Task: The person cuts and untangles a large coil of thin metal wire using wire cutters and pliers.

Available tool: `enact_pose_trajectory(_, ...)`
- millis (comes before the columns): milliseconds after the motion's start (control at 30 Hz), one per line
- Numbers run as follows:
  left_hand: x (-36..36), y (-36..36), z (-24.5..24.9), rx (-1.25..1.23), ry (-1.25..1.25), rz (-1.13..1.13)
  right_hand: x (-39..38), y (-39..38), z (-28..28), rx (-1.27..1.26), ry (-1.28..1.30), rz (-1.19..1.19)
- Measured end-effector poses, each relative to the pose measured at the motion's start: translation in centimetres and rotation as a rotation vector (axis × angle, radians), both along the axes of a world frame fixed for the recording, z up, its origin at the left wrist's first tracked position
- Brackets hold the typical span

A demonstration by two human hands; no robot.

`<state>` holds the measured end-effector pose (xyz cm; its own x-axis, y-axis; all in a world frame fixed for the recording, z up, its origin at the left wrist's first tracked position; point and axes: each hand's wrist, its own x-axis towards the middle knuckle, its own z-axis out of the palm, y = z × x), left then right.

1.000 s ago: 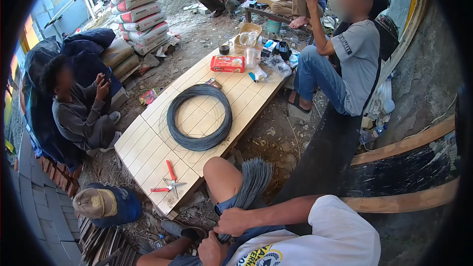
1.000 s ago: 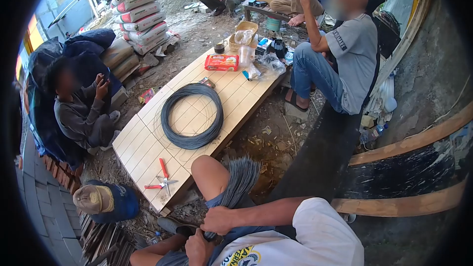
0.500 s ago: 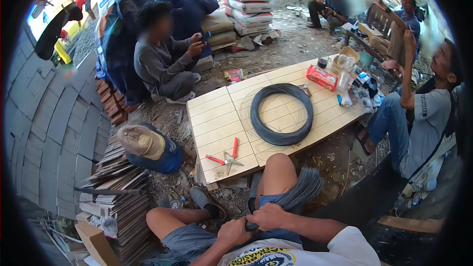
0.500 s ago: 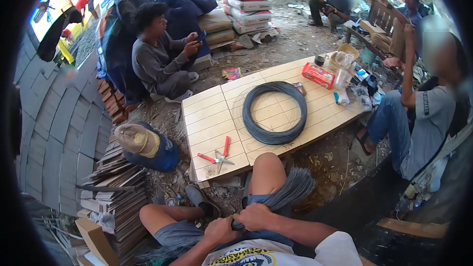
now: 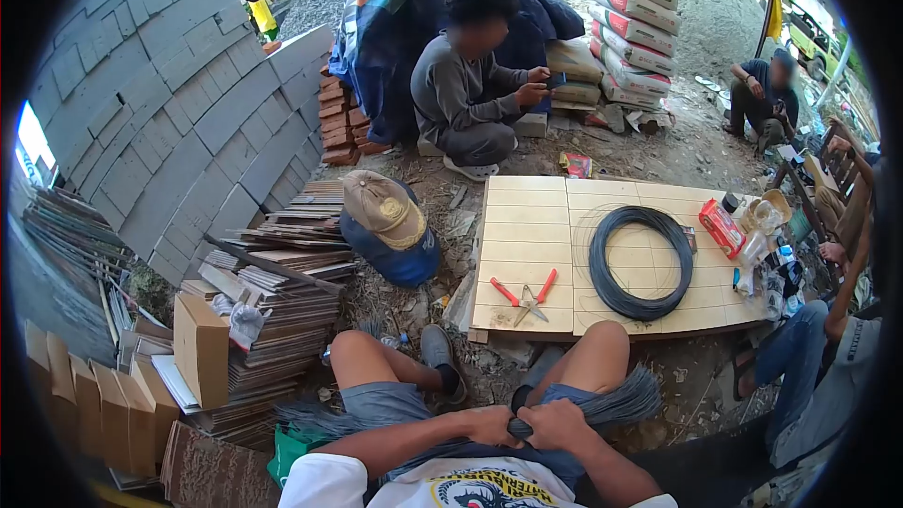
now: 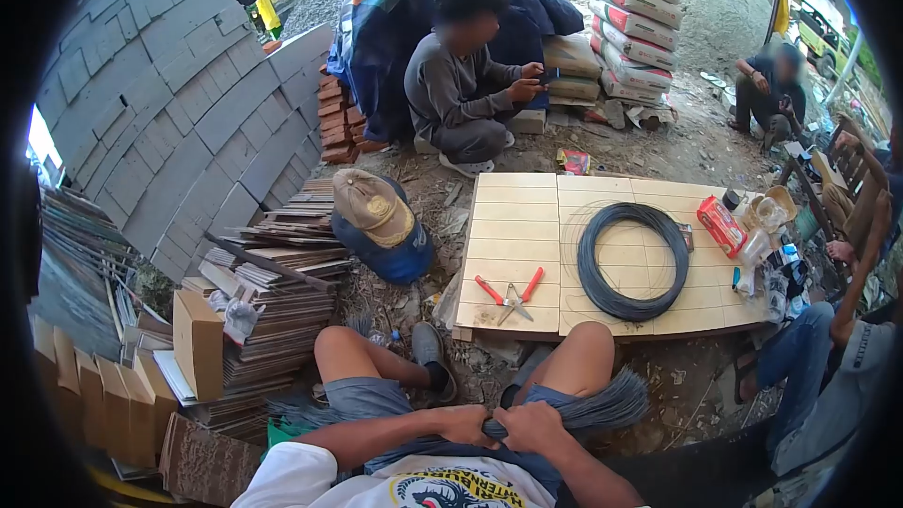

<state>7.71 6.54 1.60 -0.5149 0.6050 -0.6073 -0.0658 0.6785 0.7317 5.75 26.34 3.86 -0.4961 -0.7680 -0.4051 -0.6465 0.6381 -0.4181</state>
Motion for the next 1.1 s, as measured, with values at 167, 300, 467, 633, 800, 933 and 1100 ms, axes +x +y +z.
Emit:
enact_pose_trajectory(167,-0.5,0.2,0.7,0.11,-0.152,0.034,0.5,1.2,-0.9,-0.187,0.175,-0.074)
enact_pose_trajectory(300,-1.2,0.0,2.7,0.021,-0.253,0.019,0.4,4.0,0.8,-0.299,0.418,-0.106)
enact_pose_trajectory(467,-1.4,0.1,5.1,0.048,-0.233,-0.013,-0.4,8.0,3.9,-0.26,0.484,-0.154)
enact_pose_trajectory(633,-1.2,1.0,2.7,0.147,-0.175,-0.016,-1.4,11.5,4.5,-0.275,0.664,-0.162)
enact_pose_trajectory(800,0.0,2.6,4.3,0.131,0.05,-0.037,-2.1,12.6,2.4,-0.19,0.65,-0.215)
enact_pose_trajectory(933,0.7,3.5,4.6,0.052,0.075,0.033,-2.5,12.4,1.1,-0.139,0.607,-0.333)
enact_pose_trajectory(1100,0.2,4.2,3.8,-0.012,0.126,0.029,-3.0,12.5,0.4,-0.014,0.493,-0.405)
